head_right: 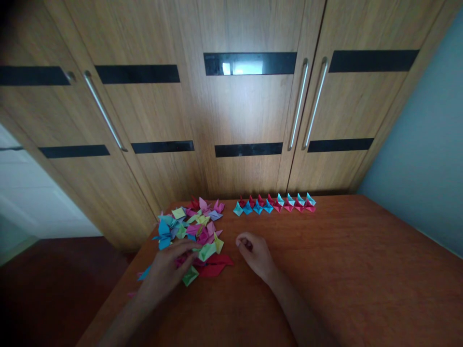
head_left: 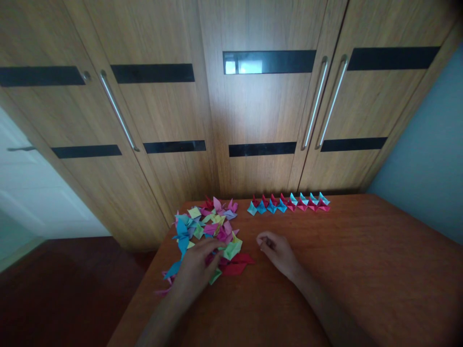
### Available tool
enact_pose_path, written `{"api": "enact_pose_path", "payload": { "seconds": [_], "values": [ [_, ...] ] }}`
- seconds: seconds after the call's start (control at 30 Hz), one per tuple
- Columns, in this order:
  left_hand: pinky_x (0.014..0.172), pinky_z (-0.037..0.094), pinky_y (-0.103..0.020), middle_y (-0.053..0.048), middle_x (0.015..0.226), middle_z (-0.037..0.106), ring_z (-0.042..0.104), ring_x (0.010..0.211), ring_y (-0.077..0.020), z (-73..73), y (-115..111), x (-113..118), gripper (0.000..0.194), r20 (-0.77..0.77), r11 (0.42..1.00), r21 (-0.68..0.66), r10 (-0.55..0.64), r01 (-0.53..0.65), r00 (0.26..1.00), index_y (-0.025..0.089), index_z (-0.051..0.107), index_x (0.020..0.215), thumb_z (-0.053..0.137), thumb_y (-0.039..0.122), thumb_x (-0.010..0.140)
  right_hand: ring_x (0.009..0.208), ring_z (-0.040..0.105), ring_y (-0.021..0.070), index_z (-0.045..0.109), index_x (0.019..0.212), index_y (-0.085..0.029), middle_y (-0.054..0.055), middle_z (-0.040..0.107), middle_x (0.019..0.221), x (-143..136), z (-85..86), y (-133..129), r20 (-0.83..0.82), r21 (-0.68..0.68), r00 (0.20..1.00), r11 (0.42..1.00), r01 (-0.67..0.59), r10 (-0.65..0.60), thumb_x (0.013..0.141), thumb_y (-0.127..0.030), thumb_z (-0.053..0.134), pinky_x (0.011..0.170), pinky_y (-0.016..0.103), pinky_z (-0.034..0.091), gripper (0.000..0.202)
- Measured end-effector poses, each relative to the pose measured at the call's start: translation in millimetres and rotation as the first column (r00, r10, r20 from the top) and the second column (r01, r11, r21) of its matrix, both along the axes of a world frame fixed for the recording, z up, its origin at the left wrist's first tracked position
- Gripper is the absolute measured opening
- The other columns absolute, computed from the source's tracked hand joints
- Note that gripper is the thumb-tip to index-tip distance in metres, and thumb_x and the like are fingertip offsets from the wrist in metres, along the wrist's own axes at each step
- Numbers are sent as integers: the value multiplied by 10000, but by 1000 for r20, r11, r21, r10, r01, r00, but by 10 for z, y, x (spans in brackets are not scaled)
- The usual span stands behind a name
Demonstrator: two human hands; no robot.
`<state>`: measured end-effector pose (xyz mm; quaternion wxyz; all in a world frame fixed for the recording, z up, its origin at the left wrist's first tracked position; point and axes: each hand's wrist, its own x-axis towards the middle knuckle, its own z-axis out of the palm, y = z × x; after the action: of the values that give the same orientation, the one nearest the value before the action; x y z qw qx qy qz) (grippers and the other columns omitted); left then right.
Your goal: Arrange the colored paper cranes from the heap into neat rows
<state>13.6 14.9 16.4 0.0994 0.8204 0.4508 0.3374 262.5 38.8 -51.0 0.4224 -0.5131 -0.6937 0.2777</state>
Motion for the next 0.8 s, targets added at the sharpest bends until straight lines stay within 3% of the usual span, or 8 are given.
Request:
{"api": "enact_pose_path", "payload": {
  "seconds": [0.23, 0.4, 0.5, 0.57, 0.67, 0.8],
  "values": [
    [834, 501, -307, -46, 997, 694, 637, 924, -179, -114, 292, 376, 280, 3, 983, -82, -166, 165, 986, 232, 675, 983, 515, 86, 805, 647, 567, 121, 609, 927, -206, 2, 626, 736, -60, 33, -78, -1, 22, 993, 993, -115, 115, 861, -367, 480, 601, 205, 431, 217],
    [882, 487, -326, -31, 974, 695, 626, 964, -179, -220, 291, 404, 277, 27, 975, -108, -192, 194, 981, 226, 667, 984, 507, 79, 812, 586, 547, 109, 635, 813, -215, -15, 605, 654, -74, 21, -100, 165, 90, 983, 991, -98, 83, 862, -325, 486, 574, 196, 398, 191],
    [869, 497, -315, -40, 1036, 678, 624, 975, -175, -238, 271, 357, 287, 43, 985, -82, -147, 150, 988, 229, 646, 1034, 503, 94, 824, 561, 539, 108, 638, 788, -216, -15, 604, 633, -75, 2, -103, 198, 124, 978, 988, -95, 70, 855, -321, 489, 545, 192, 378, 194],
    [865, 501, -313, -48, 1055, 668, 626, 969, -174, -244, 258, 313, 275, 52, 993, -42, -113, 115, 992, 223, 638, 1032, 495, 104, 830, 553, 536, 112, 625, 766, -210, -11, 601, 622, -58, -23, -80, 207, 137, 978, 989, -55, 26, 858, -330, 474, 540, 195, 371, 214],
    [857, 505, -307, -52, 1002, 674, 632, 948, -172, -256, 226, 266, 252, 69, 996, 15, -93, 92, 993, 213, 634, 1008, 467, 115, 847, 575, 550, 128, 597, 732, -204, 4, 605, 630, -3, -61, 8, 260, 144, 956, 985, 99, -135, 865, -353, 448, 565, 211, 373, 249],
    [839, 509, -289, -43, 995, 677, 632, 935, -169, -259, 152, 273, 266, 20, 989, 12, -146, 146, 989, 222, 640, 1009, 464, 109, 845, 655, 600, 151, 586, 745, -210, 16, 645, 695, 66, -58, 197, 429, 113, 840, 942, 314, -332, 877, -366, 438, 579, 224, 356, 252]
  ]
}}
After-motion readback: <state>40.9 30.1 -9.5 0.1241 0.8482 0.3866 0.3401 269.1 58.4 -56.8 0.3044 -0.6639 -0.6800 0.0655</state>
